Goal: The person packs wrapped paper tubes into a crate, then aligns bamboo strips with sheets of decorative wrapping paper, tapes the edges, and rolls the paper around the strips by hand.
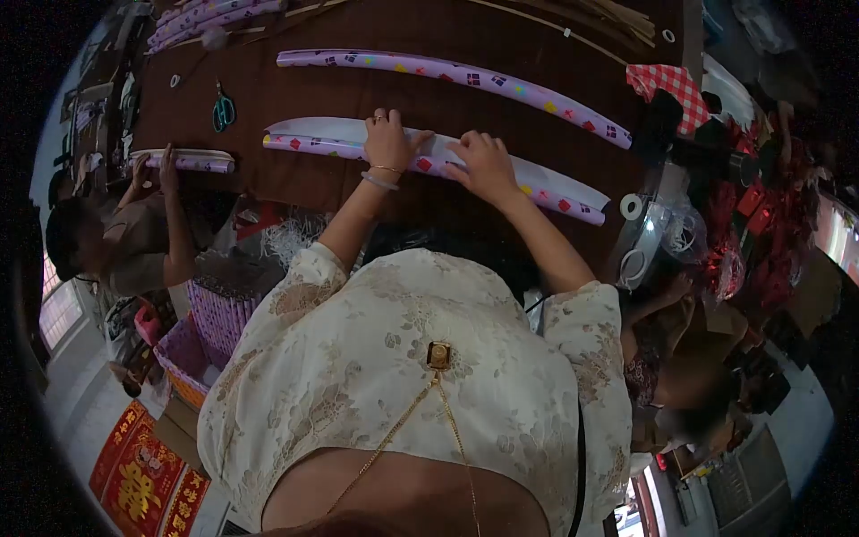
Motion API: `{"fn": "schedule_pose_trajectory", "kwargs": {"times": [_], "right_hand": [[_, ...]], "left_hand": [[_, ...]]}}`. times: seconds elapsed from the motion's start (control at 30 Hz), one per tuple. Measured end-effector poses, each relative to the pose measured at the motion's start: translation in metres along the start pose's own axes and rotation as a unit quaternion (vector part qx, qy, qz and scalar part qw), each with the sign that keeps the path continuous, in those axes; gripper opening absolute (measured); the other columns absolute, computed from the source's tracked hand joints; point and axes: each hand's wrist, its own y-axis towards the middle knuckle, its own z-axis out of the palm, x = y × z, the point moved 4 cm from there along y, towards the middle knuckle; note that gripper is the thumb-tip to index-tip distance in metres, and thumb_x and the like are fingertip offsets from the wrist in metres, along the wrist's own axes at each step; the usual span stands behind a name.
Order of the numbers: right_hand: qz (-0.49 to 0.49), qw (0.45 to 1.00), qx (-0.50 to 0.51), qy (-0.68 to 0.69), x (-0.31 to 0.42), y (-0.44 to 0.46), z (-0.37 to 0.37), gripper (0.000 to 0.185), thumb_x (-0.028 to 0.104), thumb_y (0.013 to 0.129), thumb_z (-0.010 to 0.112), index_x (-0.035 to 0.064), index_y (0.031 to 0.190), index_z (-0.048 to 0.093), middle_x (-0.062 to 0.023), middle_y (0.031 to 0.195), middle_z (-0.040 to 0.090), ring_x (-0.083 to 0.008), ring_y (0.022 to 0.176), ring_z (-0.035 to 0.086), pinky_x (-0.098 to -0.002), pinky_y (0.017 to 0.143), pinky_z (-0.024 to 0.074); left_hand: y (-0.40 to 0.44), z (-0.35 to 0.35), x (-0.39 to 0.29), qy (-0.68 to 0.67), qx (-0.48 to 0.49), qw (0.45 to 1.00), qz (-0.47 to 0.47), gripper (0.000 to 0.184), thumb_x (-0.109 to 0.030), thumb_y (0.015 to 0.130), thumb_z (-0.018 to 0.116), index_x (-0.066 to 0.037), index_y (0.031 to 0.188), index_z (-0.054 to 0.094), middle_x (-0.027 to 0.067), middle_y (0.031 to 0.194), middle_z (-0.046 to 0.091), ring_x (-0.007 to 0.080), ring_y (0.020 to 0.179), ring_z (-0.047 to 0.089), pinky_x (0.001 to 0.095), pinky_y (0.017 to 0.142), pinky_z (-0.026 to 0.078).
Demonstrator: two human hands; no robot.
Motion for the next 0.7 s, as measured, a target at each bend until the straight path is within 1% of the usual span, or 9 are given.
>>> {"fn": "schedule_pose_trajectory", "kwargs": {"times": [0.23, 0.37, 0.43, 0.5, 0.53, 0.57, 0.6, 0.67, 0.7], "right_hand": [[0.007, 0.999, 0.046, 0.015, -0.011, -0.024, 0.032, 0.044, 0.018, 0.071, 0.069, 0.0115, 0.112, 0.055, -0.0101, 0.11, 0.051, -0.0284, 0.104, 0.048, -0.0393, 0.089, 0.0385], [0.018, 0.999, 0.025, 0.013, -0.005, -0.023, 0.03, 0.044, 0.015, 0.07, 0.07, 0.0108, 0.111, 0.055, -0.0102, 0.111, 0.051, -0.0301, 0.104, 0.048, -0.04, 0.089, 0.0389], [0.005, 0.999, 0.029, 0.025, -0.005, -0.023, 0.031, 0.044, 0.015, 0.069, 0.07, 0.0103, 0.111, 0.056, -0.0103, 0.111, 0.051, -0.0302, 0.104, 0.048, -0.04, 0.089, 0.0389], [0.008, 0.999, 0.028, 0.029, -0.003, -0.025, 0.029, 0.044, 0.015, 0.069, 0.07, 0.0098, 0.11, 0.056, -0.0104, 0.111, 0.051, -0.0303, 0.104, 0.048, -0.04, 0.089, 0.039], [0.013, 0.999, 0.024, 0.026, -0.002, -0.025, 0.027, 0.043, 0.015, 0.069, 0.07, 0.0093, 0.11, 0.056, -0.0105, 0.112, 0.051, -0.0304, 0.104, 0.049, -0.0399, 0.088, 0.0391], [0.02, 0.999, 0.021, 0.022, -0.001, -0.025, 0.025, 0.042, 0.015, 0.069, 0.07, 0.0088, 0.109, 0.057, -0.0106, 0.112, 0.051, -0.0305, 0.103, 0.049, -0.0398, 0.088, 0.0391], [0.013, 0.999, 0.023, 0.022, 0.001, -0.024, 0.025, 0.042, 0.015, 0.069, 0.07, 0.0088, 0.109, 0.057, -0.0106, 0.112, 0.051, -0.0305, 0.103, 0.049, -0.0398, 0.088, 0.0391], [0.033, 0.999, 0.028, 0.016, 0.003, -0.024, 0.026, 0.043, 0.015, 0.07, 0.069, 0.0085, 0.11, 0.056, -0.0105, 0.112, 0.051, -0.0305, 0.103, 0.049, -0.0398, 0.089, 0.0392], [0.027, 0.999, 0.034, 0.016, 0.005, -0.025, 0.026, 0.043, 0.015, 0.07, 0.069, 0.0085, 0.11, 0.056, -0.0105, 0.112, 0.051, -0.0305, 0.103, 0.049, -0.0398, 0.089, 0.0392]], "left_hand": [[0.0, -0.005, 0.0, -0.013, 0.009, 1.0, -0.026, 0.059, -0.051, 0.059, 0.073, -0.002, 0.085, 0.054, 0.0159, 0.097, 0.052, 0.0312, 0.088, 0.05, 0.0367, 0.075, 0.044], [0.012, -0.013, 0.014, -0.094, 0.131, 0.987, -0.016, 0.058, -0.049, 0.06, 0.074, -0.001, 0.09, 0.059, 0.0146, 0.105, 0.053, 0.0302, 0.101, 0.051, 0.0398, 0.076, 0.049], [0.022, -0.013, 0.034, -0.096, 0.106, 0.99, -0.013, 0.046, -0.047, 0.064, 0.072, -0.006, 0.083, 0.061, 0.0119, 0.096, 0.057, 0.0306, 0.089, 0.056, 0.0405, 0.073, 0.048], [0.034, -0.013, 0.056, -0.308, 0.202, 0.925, -0.094, 0.038, -0.041, 0.069, 0.069, -0.008, 0.086, 0.062, 0.0123, 0.092, 0.059, 0.0304, 0.086, 0.057, 0.042, 0.071, 0.048], [0.034, -0.041, 0.063, -0.298, 0.128, 0.941, -0.093, 0.035, -0.038, 0.076, 0.064, -0.005, 0.088, 0.064, 0.0128, 0.079, 0.059, 0.0332, 0.092, 0.055, 0.0408, 0.078, 0.046], [0.031, -0.062, 0.089, -0.199, -0.067, 0.973, -0.099, 0.039, -0.04, 0.078, 0.062, -0.005, 0.094, 0.061, 0.0137, 0.087, 0.058, 0.034, 0.095, 0.053, 0.0417, 0.081, 0.044], [0.022, -0.085, 0.119, -0.087, -0.258, 0.957, -0.098, 0.042, -0.041, 0.079, 0.06, -0.004, 0.1, 0.059, 0.0145, 0.095, 0.057, 0.0348, 0.098, 0.051, 0.0426, 0.083, 0.043], [-0.012, -0.105, 0.201, 0.124, -0.383, 0.826, -0.394, 0.053, -0.044, 0.079, 0.059, -0.005, 0.115, 0.05, 0.0176, 0.116, 0.045, 0.0361, 0.107, 0.044, 0.0475, 0.087, 0.04], [-0.023, -0.091, 0.243, 0.096, -0.289, 0.796, -0.523, 0.057, -0.043, 0.079, 0.059, -0.005, 0.12, 0.046, 0.0187, 0.121, 0.039, 0.0376, 0.11, 0.04, 0.0502, 0.087, 0.038]]}}
